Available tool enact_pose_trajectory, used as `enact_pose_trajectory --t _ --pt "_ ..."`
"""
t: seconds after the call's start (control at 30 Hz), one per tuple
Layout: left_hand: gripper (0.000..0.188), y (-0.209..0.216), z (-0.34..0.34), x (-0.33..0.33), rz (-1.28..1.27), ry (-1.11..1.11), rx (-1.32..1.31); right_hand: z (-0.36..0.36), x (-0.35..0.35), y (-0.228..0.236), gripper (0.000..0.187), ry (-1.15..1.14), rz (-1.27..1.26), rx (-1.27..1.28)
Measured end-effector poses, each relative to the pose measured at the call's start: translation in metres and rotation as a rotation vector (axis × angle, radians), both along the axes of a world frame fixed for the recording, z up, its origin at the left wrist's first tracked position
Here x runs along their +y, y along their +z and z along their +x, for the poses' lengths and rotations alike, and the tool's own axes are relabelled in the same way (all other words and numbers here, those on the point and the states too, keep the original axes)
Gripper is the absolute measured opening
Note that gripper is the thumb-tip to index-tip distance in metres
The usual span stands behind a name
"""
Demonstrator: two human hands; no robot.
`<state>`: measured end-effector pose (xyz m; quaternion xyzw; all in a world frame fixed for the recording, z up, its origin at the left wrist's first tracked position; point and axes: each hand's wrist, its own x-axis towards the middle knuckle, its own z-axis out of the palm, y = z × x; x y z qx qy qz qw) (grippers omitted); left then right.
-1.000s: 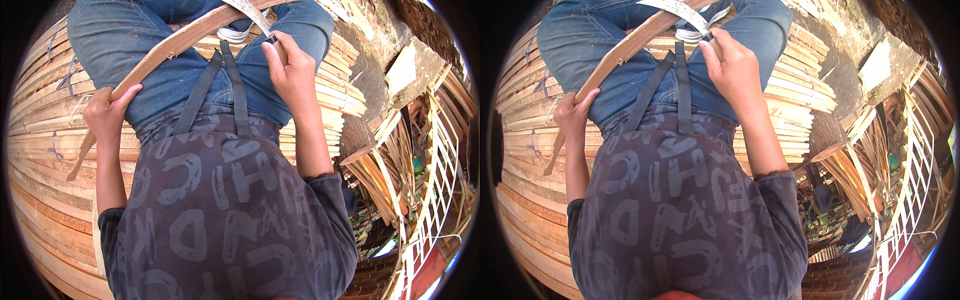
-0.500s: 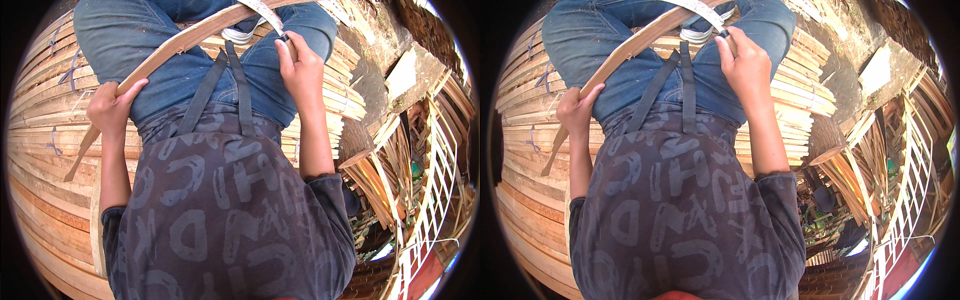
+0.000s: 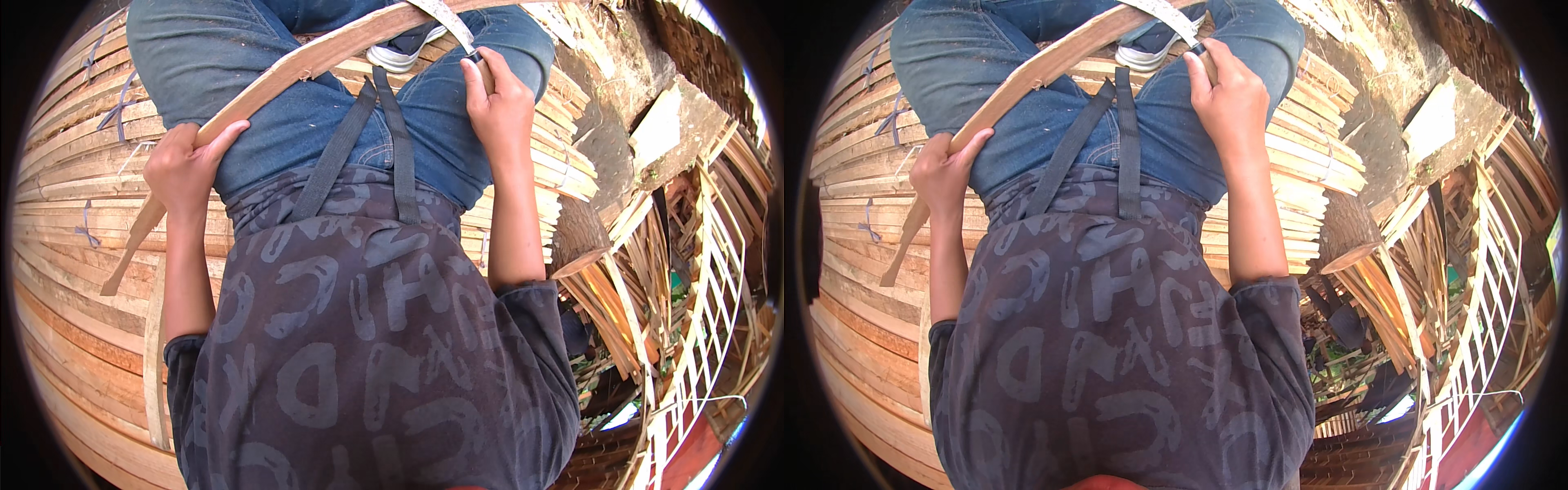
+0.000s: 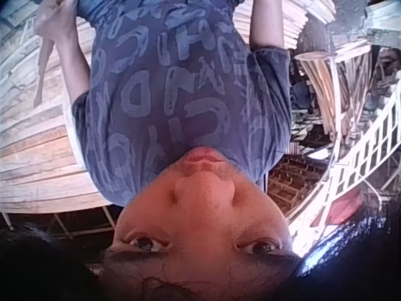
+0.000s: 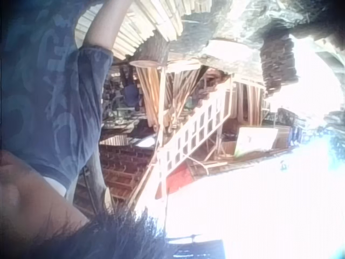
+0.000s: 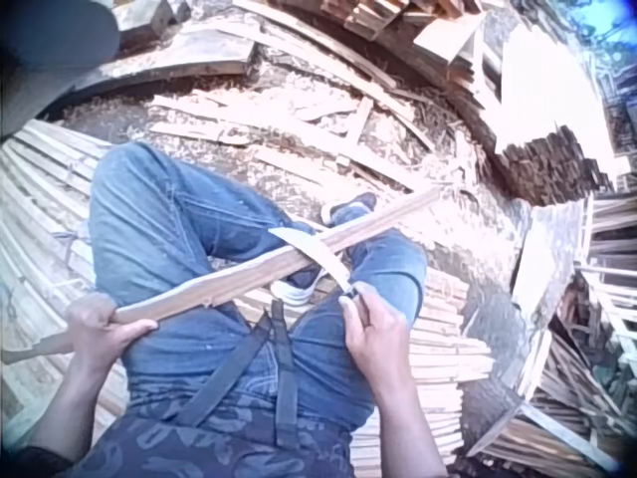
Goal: The person sits on a stack of wooden planks and uses a curved knife to shave thin strips from a long, thin piece of wood held between their legs. They repeatedly scrape the knife along the wood to remove bark and smooth the surface.
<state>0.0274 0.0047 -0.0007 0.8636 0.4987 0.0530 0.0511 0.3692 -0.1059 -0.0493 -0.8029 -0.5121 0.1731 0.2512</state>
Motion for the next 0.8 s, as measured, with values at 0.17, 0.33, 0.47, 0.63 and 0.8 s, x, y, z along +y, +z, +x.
enact_pose_trajectory --t 0.17,0.33,0.47,0.63,0.8 --pt "0.065 0.004 0.000 -0.002 -0.058 0.070 0.040 0.046 -0.014 -0.017 0.027 -0.189 -0.077 -0.036" --pt "0.065 -0.002 0.000 0.002 -0.168 0.164 -0.003 0.128 -0.060 0.001 0.033 -0.450 -0.236 -0.165" --pt "0.060 0.004 0.006 0.001 -0.190 0.190 0.071 0.120 -0.068 0.006 0.029 -0.438 -0.122 -0.036" --pt "0.062 0.007 0.005 0.002 -0.217 0.217 0.071 0.023 -0.022 0.014 0.025 -0.233 -0.087 0.128" --pt "0.063 0.014 0.007 0.003 -0.239 0.164 0.135 -0.035 -0.002 0.005 0.024 -0.030 -0.023 0.311"
